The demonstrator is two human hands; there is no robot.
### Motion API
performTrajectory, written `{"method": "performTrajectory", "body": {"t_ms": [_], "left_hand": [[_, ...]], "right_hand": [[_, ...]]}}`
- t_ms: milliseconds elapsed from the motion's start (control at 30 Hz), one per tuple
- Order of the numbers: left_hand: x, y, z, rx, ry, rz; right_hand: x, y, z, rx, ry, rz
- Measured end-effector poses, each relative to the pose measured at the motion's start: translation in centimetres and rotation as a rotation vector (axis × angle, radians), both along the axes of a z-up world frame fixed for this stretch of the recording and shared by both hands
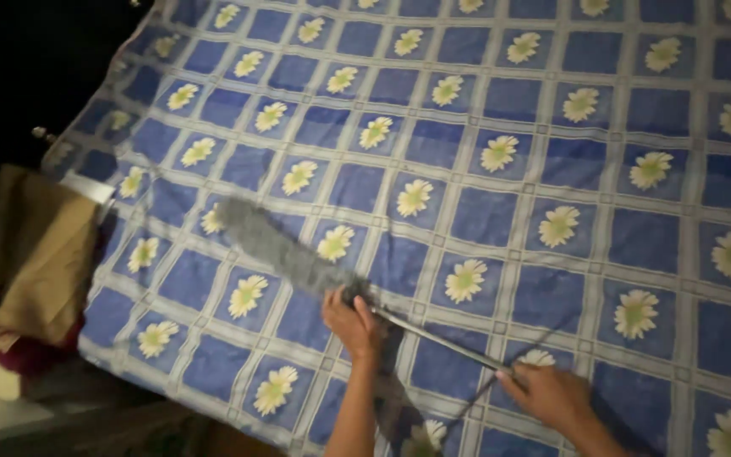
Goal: Dusting a bed surface and nearby items with a handheld duster.
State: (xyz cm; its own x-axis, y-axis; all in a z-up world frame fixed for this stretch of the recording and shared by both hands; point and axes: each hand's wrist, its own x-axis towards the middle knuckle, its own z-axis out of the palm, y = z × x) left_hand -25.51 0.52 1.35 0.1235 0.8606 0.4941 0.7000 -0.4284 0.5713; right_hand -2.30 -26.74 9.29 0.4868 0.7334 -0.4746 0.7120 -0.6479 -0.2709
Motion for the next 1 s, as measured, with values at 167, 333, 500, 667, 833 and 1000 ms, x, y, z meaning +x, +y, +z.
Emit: {"method": "performTrajectory", "body": {"t_ms": [167, 333, 500, 667, 833, 1000], "left_hand": [[-8.3, -2.8, 3.1, -0.014, -0.041, 0.126], [-14.1, -4.4, 6.3, -0.054, -0.019, 0.177], [-17.2, -5.1, 7.9, -0.077, 0.039, 0.268], [-18.4, -4.2, 8.1, -0.16, 0.119, 0.231], [-17.8, -1.8, 11.6, -0.229, 0.224, 0.164], [-16.0, 1.7, 15.7, -0.181, 0.257, 0.138]], "right_hand": [[0.1, 0.2, 3.5, -0.066, 0.05, -0.179], [4.6, 5.7, -0.2, 0.34, -0.031, -0.233], [2.2, 12.0, -3.3, 0.381, -0.042, -0.229], [-9.1, 7.9, -0.6, 0.2, 0.138, 0.057], [-12.7, 2.0, 5.8, 0.049, 0.059, 0.273], [-8.2, 2.7, 14.9, 0.043, 0.018, 0.21]]}}
